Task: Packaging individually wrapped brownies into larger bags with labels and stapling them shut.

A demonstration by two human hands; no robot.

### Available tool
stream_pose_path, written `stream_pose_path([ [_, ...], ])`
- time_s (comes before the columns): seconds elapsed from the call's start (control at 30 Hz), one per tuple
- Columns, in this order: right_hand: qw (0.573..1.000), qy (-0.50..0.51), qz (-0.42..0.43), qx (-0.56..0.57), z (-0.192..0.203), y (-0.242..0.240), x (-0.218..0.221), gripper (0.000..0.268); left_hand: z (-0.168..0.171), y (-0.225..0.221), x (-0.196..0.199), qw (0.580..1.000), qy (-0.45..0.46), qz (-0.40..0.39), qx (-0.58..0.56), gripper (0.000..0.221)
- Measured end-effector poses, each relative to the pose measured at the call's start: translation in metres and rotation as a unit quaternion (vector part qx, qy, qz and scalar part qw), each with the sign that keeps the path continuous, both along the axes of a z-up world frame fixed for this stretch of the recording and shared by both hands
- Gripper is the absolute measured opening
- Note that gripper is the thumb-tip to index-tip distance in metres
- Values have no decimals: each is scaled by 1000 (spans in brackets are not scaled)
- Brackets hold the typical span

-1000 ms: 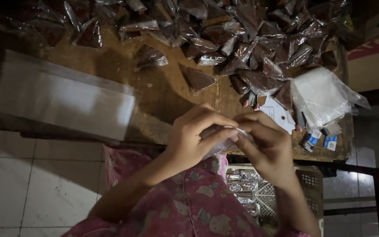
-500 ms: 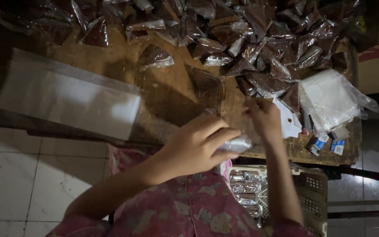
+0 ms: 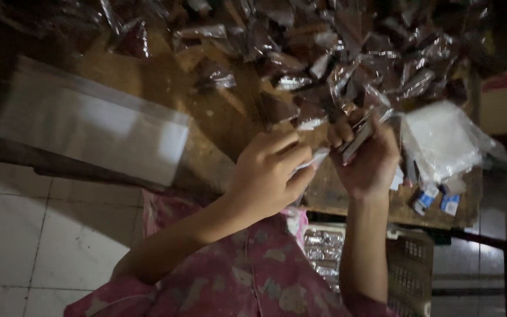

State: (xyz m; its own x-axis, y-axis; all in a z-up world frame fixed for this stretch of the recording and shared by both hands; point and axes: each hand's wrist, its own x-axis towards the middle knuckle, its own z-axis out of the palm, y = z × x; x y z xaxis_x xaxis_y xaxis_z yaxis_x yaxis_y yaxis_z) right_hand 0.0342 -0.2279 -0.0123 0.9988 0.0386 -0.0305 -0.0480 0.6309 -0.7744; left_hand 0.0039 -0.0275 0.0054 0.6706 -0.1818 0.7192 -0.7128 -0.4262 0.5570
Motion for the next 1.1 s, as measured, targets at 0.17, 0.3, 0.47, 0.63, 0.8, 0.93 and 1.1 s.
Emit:
stream_pose_path([
  [0.17, 954, -142, -219, -145, 42, 57, -21, 60, -4, -8, -12, 998, 19, 39, -37, 8],
  [0.3, 914, -195, -268, -235, -16, 54, -29, 68, -19, -14, -23, 987, 67, 73, -128, 24],
  [0.47, 863, -261, -304, -306, -42, 36, -21, 79, -22, -14, -39, 985, 95, 6, -146, 10],
  [0.63, 827, -296, -312, -363, -24, 38, -24, 79, -31, -25, -39, 988, 88, 8, -127, 9],
  [0.8, 917, -227, -317, -86, 31, 60, -36, 55, -17, -18, -44, 999, 48, -14, -1, 22],
  [0.93, 892, 60, -417, -166, -112, -9, 19, 35, -18, -14, -40, 999, 24, -10, 22, 26],
  [1.1, 685, 42, -260, -679, -190, -18, -11, 40, 1, 3, -40, 998, 48, 37, 22, 39],
])
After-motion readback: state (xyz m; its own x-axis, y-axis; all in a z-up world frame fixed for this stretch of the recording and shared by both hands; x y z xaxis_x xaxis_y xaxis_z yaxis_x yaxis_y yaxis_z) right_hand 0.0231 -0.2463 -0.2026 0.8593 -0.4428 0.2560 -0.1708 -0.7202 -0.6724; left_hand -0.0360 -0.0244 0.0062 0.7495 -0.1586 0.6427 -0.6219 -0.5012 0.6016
